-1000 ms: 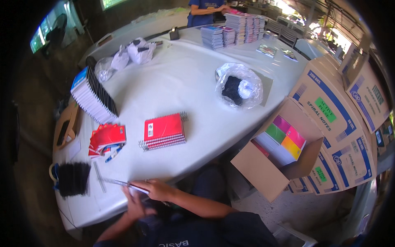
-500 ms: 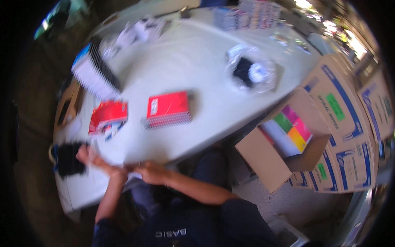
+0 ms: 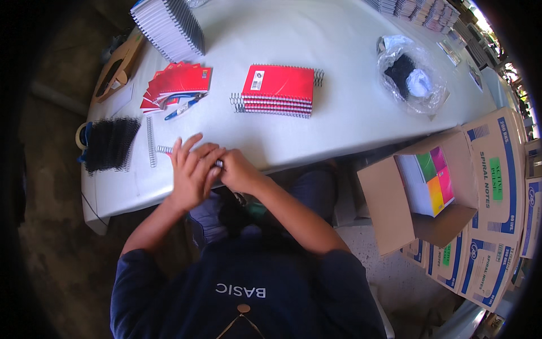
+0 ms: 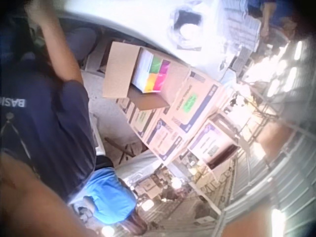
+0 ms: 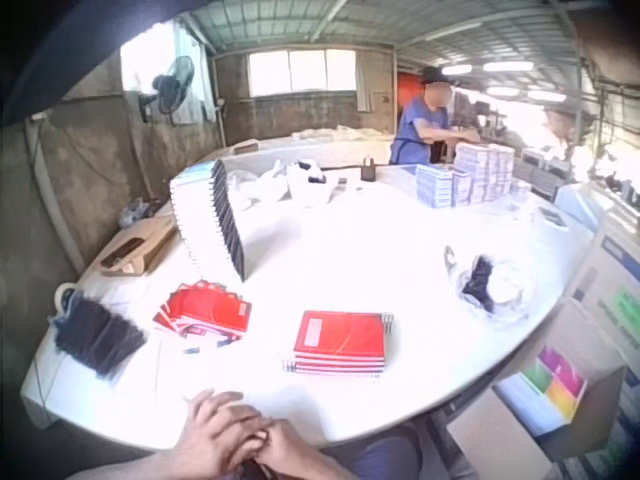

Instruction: The person assembles notebooks by sliding a wire coil into the holes of stacked paper and covers, then twisting the coil by hand.

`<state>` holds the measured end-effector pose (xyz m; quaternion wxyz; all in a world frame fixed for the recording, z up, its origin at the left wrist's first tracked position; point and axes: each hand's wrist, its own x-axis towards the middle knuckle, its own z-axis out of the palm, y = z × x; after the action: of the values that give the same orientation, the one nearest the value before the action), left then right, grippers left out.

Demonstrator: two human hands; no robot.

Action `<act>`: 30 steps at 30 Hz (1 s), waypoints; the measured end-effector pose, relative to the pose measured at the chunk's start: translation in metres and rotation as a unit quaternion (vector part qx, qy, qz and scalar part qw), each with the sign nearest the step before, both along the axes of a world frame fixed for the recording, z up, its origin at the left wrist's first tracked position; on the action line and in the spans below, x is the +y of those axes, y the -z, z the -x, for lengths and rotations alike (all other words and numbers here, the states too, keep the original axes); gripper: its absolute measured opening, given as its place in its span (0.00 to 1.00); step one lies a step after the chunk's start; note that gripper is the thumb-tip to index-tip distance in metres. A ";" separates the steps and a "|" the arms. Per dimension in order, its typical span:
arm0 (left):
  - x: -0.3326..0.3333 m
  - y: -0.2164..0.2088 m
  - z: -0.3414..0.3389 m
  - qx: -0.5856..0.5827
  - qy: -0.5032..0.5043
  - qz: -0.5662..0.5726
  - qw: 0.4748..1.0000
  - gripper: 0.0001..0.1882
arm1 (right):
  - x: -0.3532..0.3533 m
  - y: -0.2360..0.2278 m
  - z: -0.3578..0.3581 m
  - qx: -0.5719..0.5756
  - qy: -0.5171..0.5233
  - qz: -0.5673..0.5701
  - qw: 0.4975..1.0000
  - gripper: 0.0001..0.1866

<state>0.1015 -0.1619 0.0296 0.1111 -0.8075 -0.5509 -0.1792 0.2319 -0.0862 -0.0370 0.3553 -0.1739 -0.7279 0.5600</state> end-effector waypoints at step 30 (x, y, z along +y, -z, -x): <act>0.025 -0.066 -0.008 -0.040 0.061 0.088 0.993 0.10 | 0.000 -0.006 0.002 -0.050 0.039 0.007 0.998 0.12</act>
<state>0.1096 -0.1368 0.0957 0.0059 -0.8385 -0.5182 -0.1683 0.2294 -0.0863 -0.0314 0.3390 -0.2323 -0.7332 0.5418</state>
